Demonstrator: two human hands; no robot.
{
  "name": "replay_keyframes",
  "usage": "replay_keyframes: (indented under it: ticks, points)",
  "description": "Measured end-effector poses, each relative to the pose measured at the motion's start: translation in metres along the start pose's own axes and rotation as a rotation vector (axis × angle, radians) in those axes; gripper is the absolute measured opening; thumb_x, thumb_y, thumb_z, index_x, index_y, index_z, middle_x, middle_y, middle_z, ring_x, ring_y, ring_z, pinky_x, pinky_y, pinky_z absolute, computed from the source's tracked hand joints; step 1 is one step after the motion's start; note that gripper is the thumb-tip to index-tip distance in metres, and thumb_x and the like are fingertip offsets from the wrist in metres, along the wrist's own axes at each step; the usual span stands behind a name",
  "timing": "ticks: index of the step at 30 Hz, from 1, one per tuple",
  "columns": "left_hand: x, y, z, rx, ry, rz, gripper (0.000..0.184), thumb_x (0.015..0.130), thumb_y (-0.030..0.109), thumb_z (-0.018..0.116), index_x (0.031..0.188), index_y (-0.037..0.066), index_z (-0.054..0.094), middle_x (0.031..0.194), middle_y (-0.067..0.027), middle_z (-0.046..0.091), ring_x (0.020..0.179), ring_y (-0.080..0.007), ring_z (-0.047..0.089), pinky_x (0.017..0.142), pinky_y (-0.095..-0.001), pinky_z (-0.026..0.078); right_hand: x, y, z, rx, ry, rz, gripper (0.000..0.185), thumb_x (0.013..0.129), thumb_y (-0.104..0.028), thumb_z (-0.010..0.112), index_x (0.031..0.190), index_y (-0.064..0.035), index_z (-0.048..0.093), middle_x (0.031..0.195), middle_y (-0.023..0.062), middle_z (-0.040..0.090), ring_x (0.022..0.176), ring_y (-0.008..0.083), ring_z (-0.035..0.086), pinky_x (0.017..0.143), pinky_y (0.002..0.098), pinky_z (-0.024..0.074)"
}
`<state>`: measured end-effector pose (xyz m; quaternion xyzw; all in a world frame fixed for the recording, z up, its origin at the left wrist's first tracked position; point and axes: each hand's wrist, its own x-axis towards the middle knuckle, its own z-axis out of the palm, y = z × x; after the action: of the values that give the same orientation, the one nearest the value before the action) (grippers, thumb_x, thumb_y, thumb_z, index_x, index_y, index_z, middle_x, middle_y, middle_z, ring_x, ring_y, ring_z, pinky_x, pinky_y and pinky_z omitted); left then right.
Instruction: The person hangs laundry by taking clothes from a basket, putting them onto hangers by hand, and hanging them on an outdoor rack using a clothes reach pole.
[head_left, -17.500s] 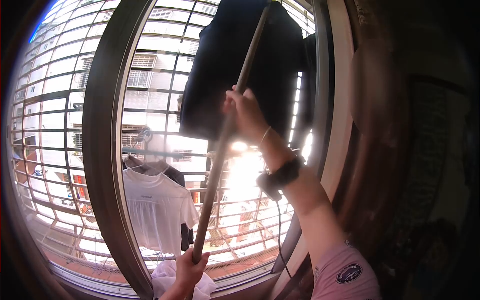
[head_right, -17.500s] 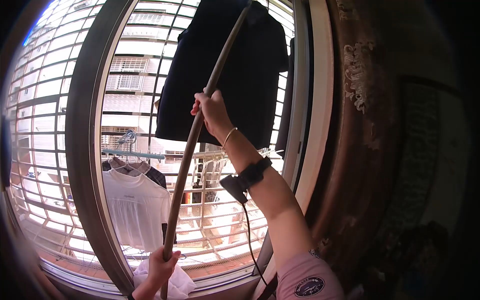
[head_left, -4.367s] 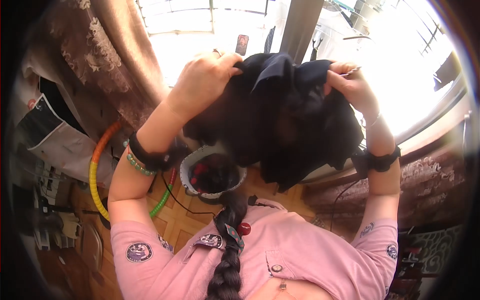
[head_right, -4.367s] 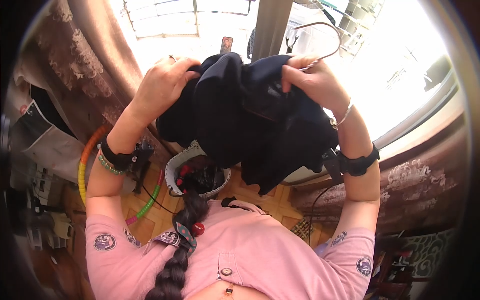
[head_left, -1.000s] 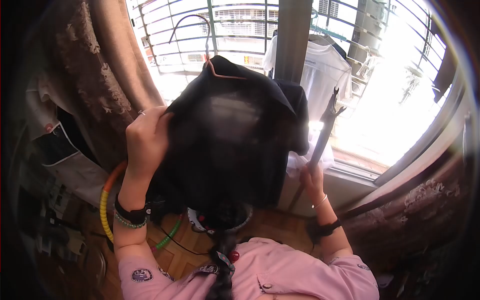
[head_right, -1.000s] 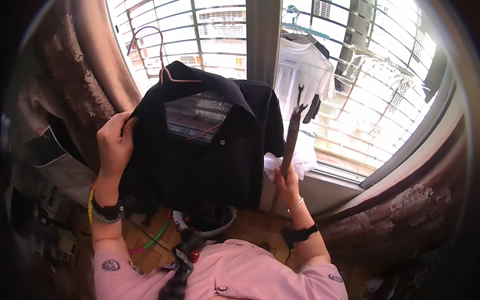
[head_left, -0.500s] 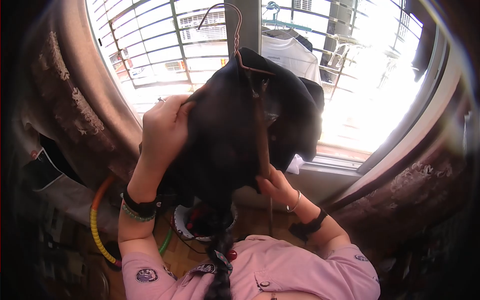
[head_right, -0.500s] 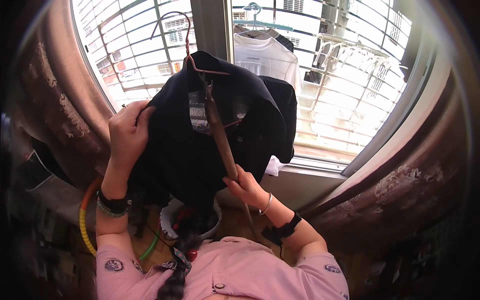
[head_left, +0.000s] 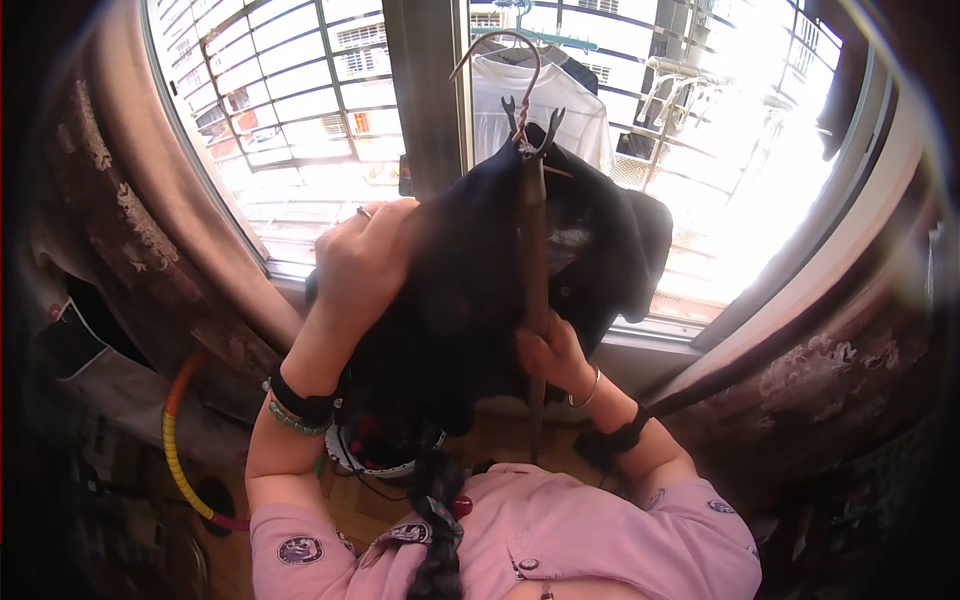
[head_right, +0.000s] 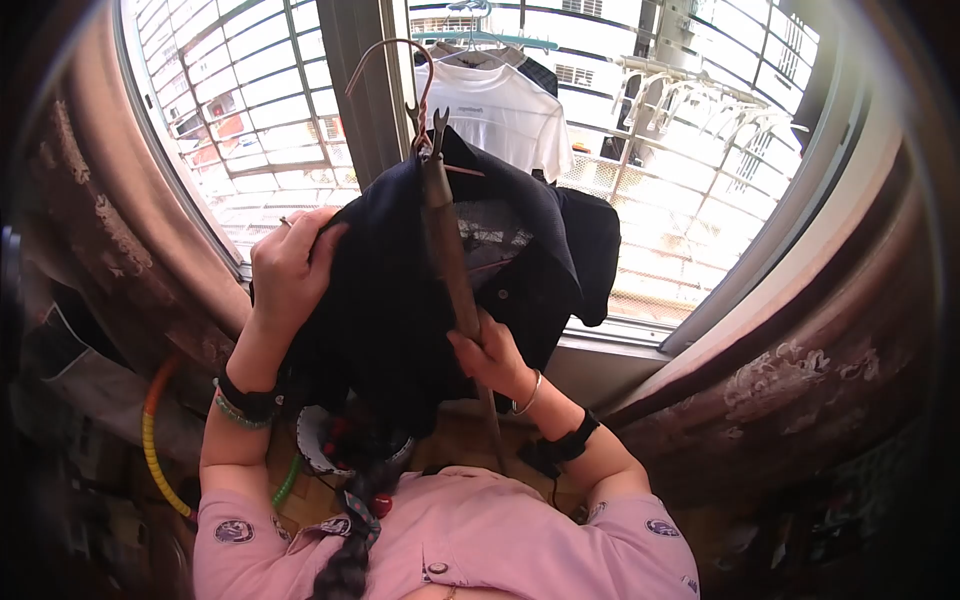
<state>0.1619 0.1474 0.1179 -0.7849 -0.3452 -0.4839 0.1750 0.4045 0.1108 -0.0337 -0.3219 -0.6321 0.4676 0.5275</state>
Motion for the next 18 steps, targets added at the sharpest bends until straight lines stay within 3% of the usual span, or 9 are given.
replay_keyframes:
  ticks: [5,7,9,11,13,15,17,18]
  points:
    - [-0.016,-0.025,0.007,0.238,0.149,0.098,0.021,0.082,0.011,0.07,0.1,0.003,0.062,0.082,-0.0131,0.065,0.069,-0.0306,0.063,0.061,-0.037,0.049,0.001,-0.015,-0.031,0.071,0.042,-0.001,0.007,0.093,-0.008,0.054,0.092,-0.0029,0.049,0.056,-0.0008,0.049,0.043,0.0066,0.047,0.039,0.0224,0.0366]
    - [-0.035,-0.041,0.019,0.284,0.241,-0.044,0.027,0.08,0.02,0.072,0.101,0.007,0.061,0.082,-0.0092,0.064,0.073,-0.03,0.062,0.06,-0.0368,0.049,0.006,-0.031,-0.043,0.064,0.025,0.018,0.008,0.094,-0.01,0.053,0.093,-0.0039,0.048,0.055,-0.0006,0.047,0.042,0.0068,0.045,0.038,0.0227,0.0367]
    - [-0.056,-0.05,0.03,0.243,0.294,-0.06,0.027,0.081,0.019,0.071,0.103,0.006,0.061,0.075,-0.0113,0.061,0.068,-0.0305,0.061,0.058,-0.0378,0.048,0.013,-0.043,-0.05,0.064,0.056,0.006,0.009,0.096,-0.012,0.052,0.093,-0.0047,0.047,0.054,-0.0008,0.045,0.04,0.0072,0.043,0.037,0.0228,0.0358]
    - [-0.106,-0.078,0.046,0.096,-0.068,-0.52,0.024,0.083,0.017,0.069,0.102,0.005,0.062,0.068,-0.0141,0.058,0.061,-0.0301,0.058,0.055,-0.0374,0.046,0.024,-0.055,-0.063,0.143,0.089,0.017,0.012,0.097,-0.015,0.05,0.092,-0.0053,0.046,0.053,-0.0004,0.043,0.038,0.0077,0.042,0.036,0.0227,0.0352]
    - [-0.148,-0.096,0.07,-0.044,-0.08,-0.459,0.019,0.084,0.014,0.066,0.101,0.005,0.063,0.062,-0.0151,0.054,0.054,-0.0299,0.055,0.053,-0.0369,0.044,0.033,-0.072,-0.067,0.132,0.112,-0.022,0.014,0.098,-0.017,0.048,0.091,-0.0058,0.045,0.052,-0.0006,0.042,0.038,0.0078,0.04,0.036,0.0228,0.0351]
    - [-0.158,-0.069,0.079,-0.136,-0.141,-0.661,0.015,0.084,0.014,0.065,0.096,0.005,0.063,0.061,-0.0137,0.053,0.052,-0.0296,0.053,0.052,-0.038,0.044,0.045,-0.09,-0.066,0.117,0.153,-0.076,0.016,0.099,-0.019,0.047,0.089,-0.0063,0.044,0.052,-0.0008,0.04,0.037,0.0078,0.039,0.035,0.0229,0.035]
    - [-0.211,-0.08,0.115,-0.131,-0.236,-0.552,0.023,0.081,0.016,0.068,0.101,0.006,0.063,0.059,-0.0124,0.053,0.052,-0.0289,0.054,0.053,-0.0395,0.045,0.058,-0.108,-0.068,0.137,0.216,-0.078,0.019,0.099,-0.022,0.046,0.088,-0.007,0.043,0.051,-0.0011,0.039,0.036,0.0074,0.038,0.035,0.0227,0.0354]
    - [-0.228,-0.071,0.127,-0.207,-0.336,-0.659,0.031,0.078,0.018,0.071,0.105,0.006,0.061,0.06,-0.0116,0.055,0.054,-0.0279,0.056,0.054,-0.0395,0.046,0.067,-0.114,-0.072,0.148,0.199,-0.129,0.021,0.099,-0.025,0.047,0.088,-0.0078,0.042,0.052,-0.0016,0.038,0.037,0.0069,0.038,0.035,0.0224,0.0353]
